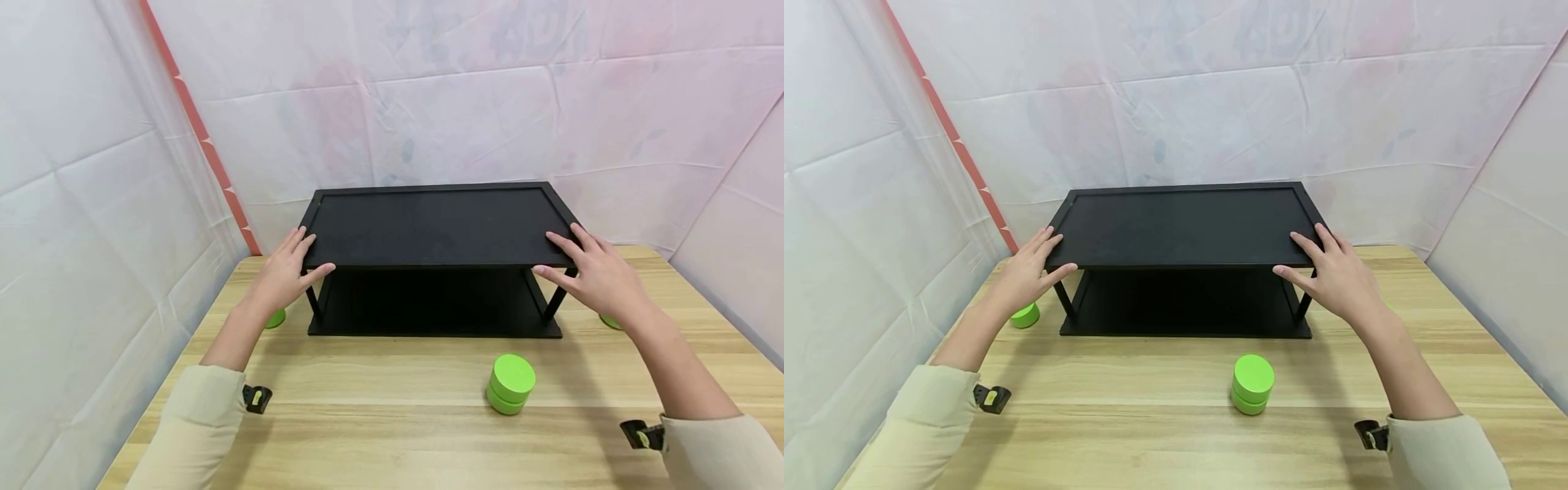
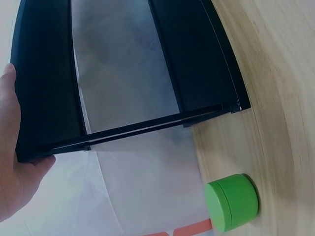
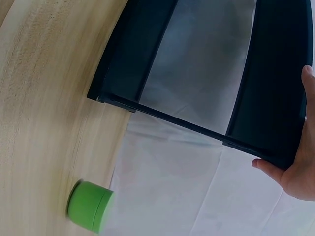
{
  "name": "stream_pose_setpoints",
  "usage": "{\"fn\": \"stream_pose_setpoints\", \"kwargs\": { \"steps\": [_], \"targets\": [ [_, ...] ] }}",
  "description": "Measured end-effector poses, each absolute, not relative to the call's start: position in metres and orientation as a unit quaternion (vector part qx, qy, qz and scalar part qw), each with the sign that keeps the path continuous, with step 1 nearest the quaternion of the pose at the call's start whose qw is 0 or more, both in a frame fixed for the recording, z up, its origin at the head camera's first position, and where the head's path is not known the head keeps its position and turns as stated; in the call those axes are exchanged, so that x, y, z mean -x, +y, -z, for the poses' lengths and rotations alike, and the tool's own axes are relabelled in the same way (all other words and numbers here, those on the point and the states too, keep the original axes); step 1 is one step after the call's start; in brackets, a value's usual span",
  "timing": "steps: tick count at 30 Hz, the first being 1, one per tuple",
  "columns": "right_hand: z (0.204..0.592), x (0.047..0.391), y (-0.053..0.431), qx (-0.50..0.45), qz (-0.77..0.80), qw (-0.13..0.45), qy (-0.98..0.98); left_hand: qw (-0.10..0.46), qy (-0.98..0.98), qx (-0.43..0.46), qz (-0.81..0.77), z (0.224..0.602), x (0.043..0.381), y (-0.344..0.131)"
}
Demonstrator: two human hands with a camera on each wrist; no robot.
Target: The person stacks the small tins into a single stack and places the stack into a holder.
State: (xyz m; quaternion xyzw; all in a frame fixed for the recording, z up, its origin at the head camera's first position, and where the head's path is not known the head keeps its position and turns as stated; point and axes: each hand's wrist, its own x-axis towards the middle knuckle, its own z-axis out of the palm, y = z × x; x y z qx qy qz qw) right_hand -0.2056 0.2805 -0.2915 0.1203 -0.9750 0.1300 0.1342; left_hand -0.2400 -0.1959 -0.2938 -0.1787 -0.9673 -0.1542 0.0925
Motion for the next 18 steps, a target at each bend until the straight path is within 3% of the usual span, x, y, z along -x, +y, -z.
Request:
{"fn": "stream_pose_setpoints", "kwargs": {
  "steps": [18],
  "targets": [
    [0.2916,0.2113,0.2834,-0.122,-0.126,0.131,-0.976,0.096,-0.968,0.175,0.15,0.2948,0.2408,-0.1935]
  ]
}}
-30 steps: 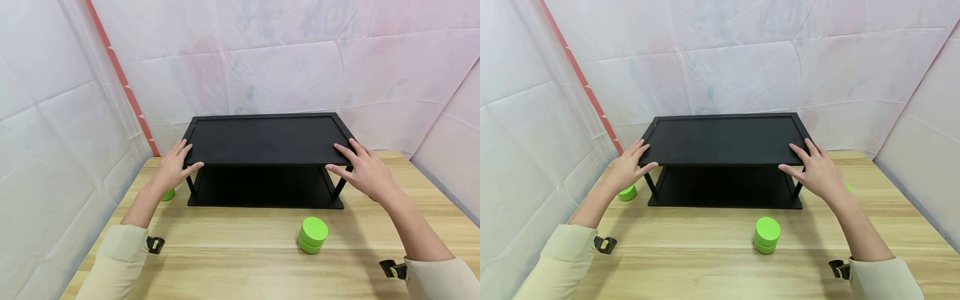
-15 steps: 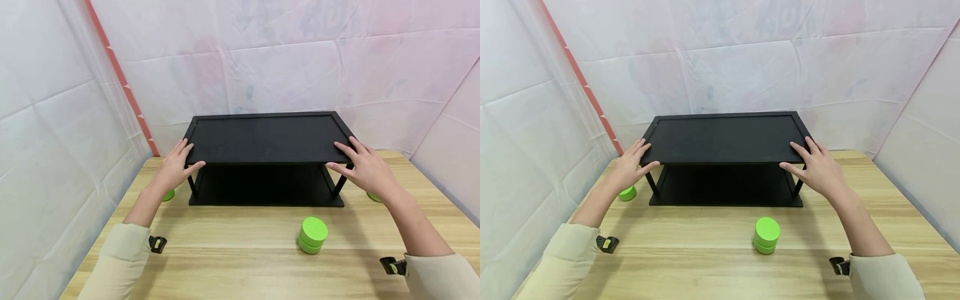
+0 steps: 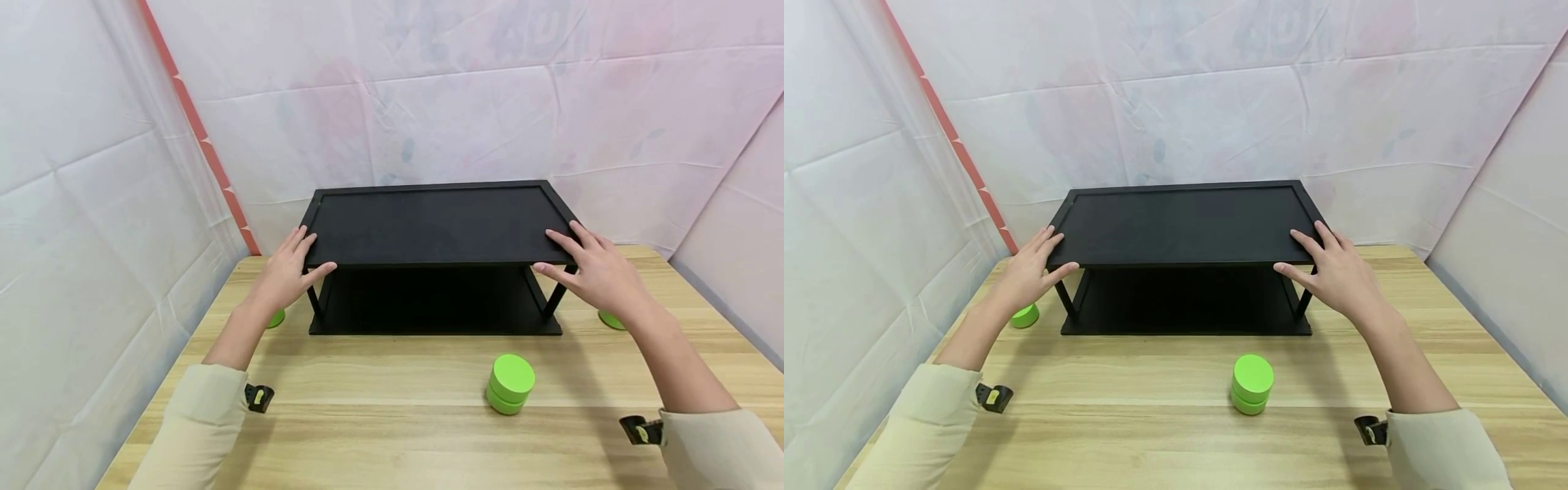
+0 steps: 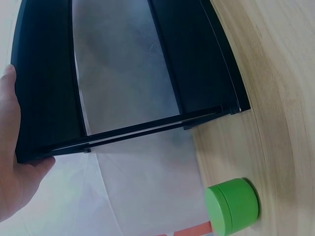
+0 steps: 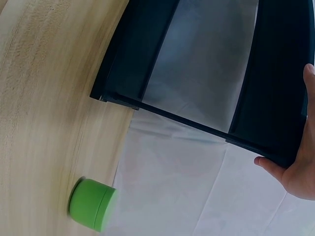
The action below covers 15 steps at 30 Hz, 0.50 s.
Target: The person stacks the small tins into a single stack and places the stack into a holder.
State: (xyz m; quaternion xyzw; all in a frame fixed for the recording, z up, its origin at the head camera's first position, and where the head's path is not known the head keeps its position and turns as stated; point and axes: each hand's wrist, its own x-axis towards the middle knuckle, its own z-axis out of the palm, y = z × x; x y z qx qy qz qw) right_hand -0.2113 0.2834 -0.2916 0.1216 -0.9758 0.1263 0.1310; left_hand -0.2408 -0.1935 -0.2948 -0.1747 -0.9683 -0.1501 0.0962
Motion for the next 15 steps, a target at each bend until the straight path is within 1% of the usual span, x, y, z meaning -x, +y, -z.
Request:
{"fn": "stream_pose_setpoints", "kwargs": {
  "steps": [15],
  "targets": [
    [0.2908,0.2153,0.2846,-0.123,-0.121,0.131,-0.976,0.098,-0.967,0.176,0.153,0.2927,0.2448,-0.1918]
  ]
}}
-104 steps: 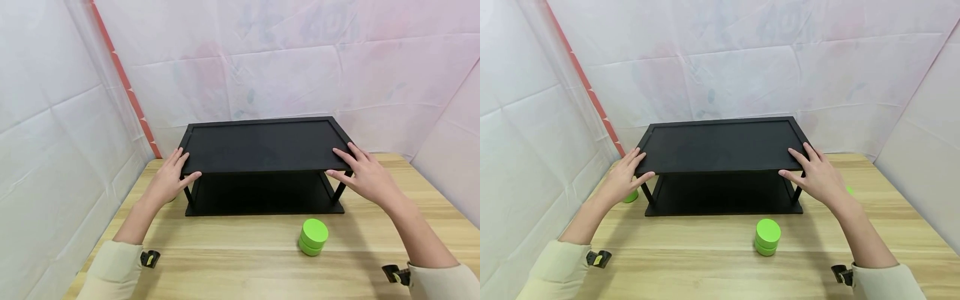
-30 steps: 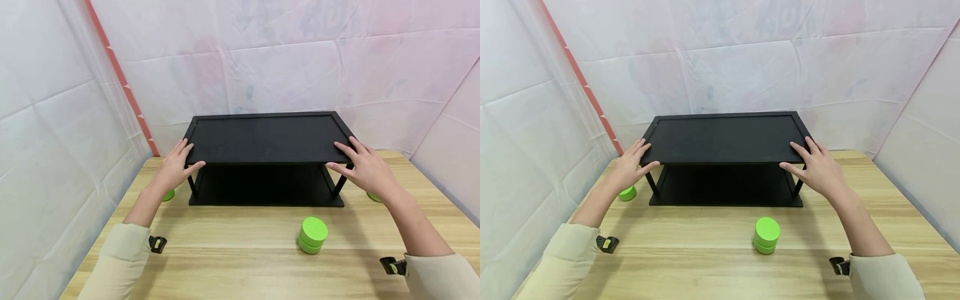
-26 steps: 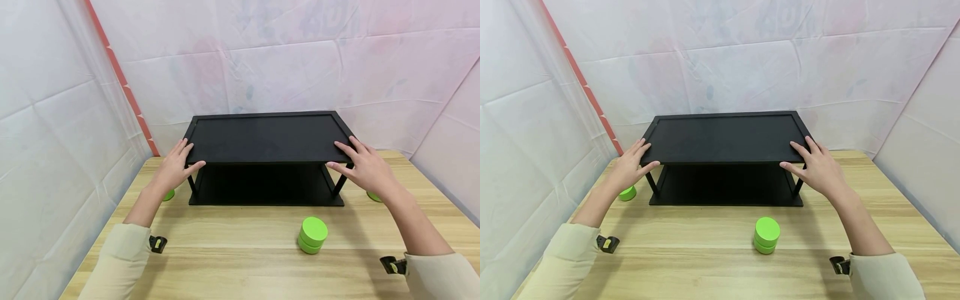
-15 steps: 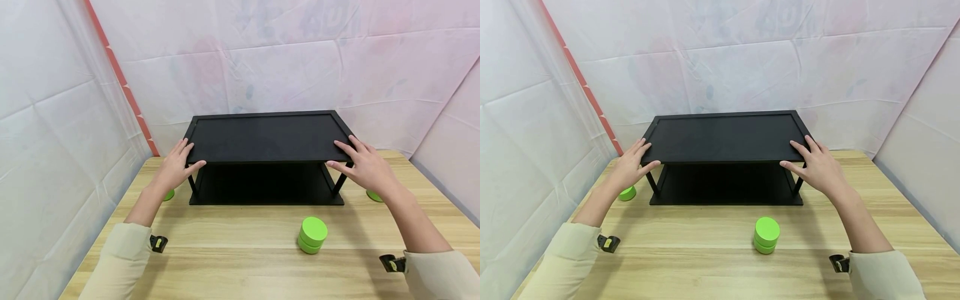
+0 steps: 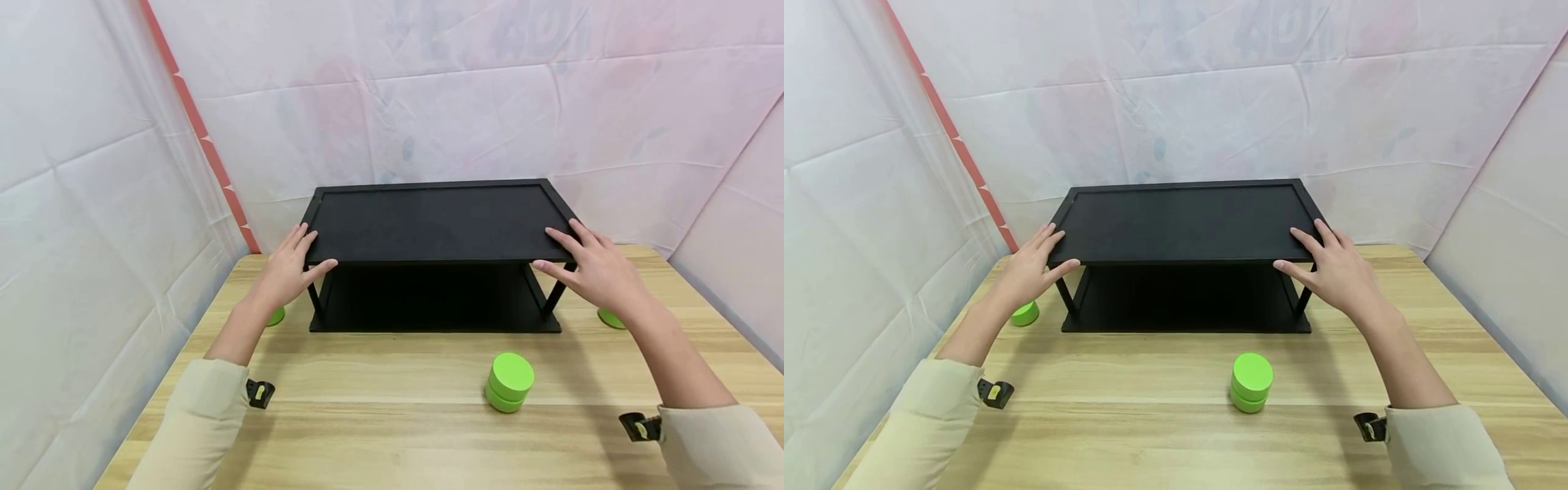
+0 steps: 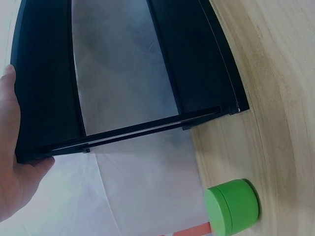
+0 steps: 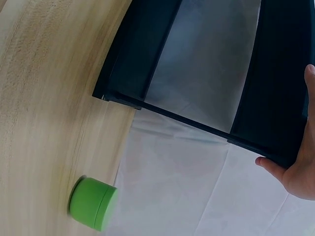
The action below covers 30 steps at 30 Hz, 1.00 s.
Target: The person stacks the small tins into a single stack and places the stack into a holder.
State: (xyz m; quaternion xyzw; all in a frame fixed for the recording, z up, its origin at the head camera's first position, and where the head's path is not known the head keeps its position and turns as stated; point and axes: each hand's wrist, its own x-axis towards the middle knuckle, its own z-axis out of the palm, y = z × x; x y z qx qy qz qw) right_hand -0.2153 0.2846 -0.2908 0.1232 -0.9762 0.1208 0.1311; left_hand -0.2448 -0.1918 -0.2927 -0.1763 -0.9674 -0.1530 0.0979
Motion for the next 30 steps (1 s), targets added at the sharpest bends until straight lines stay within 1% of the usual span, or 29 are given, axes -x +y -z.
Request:
{"fn": "stream_pose_setpoints", "kwargs": {
  "steps": [30],
  "targets": [
    [0.2904,0.2209,0.2875,-0.123,-0.119,0.125,-0.977,0.11,-0.966,0.176,0.153,0.295,0.2491,-0.1897]
  ]
}}
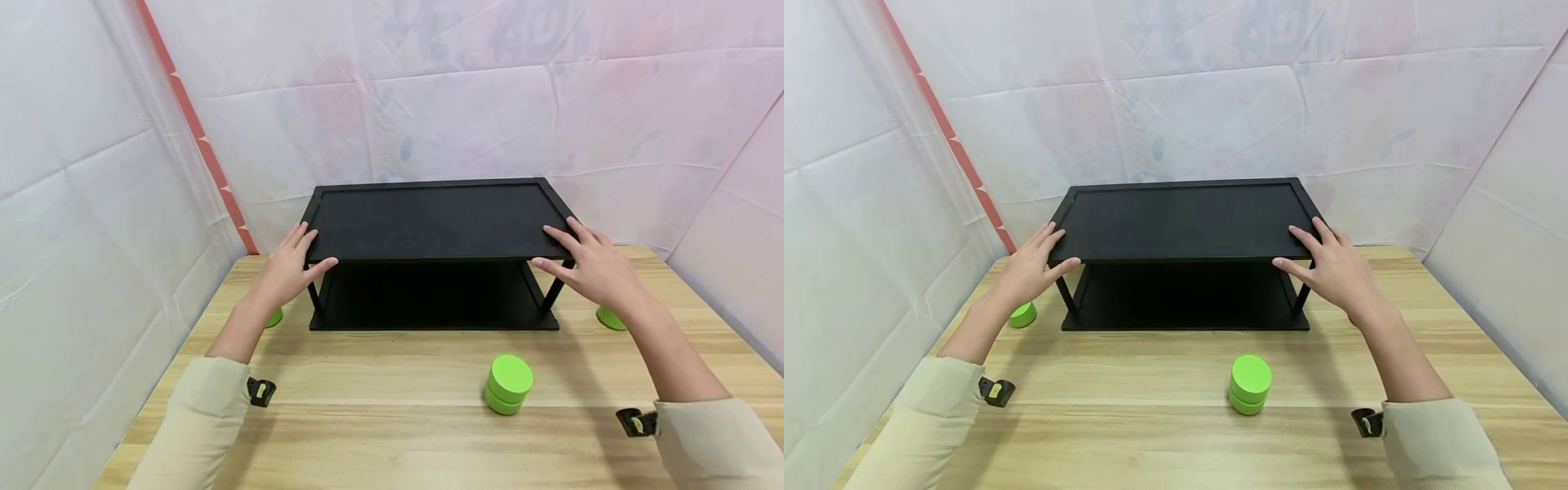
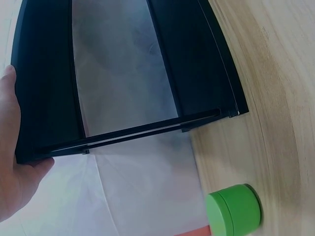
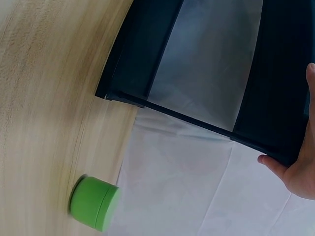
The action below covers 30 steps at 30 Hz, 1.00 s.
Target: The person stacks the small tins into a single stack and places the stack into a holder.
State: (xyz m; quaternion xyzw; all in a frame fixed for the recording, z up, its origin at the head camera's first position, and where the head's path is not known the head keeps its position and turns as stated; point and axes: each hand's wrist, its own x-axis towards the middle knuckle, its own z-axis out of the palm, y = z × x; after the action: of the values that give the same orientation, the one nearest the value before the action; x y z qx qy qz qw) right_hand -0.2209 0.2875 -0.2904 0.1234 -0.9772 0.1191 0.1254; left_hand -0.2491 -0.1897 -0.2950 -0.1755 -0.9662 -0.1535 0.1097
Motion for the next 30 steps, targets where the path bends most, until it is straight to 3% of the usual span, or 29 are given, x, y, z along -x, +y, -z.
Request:
{"fn": "stream_pose_setpoints", "kwargs": {
  "steps": [30],
  "targets": [
    [0.2938,0.2225,0.2906,-0.134,-0.128,0.144,-0.972,0.103,-0.974,0.169,0.107,0.2926,0.2462,-0.1856]
  ]
}}
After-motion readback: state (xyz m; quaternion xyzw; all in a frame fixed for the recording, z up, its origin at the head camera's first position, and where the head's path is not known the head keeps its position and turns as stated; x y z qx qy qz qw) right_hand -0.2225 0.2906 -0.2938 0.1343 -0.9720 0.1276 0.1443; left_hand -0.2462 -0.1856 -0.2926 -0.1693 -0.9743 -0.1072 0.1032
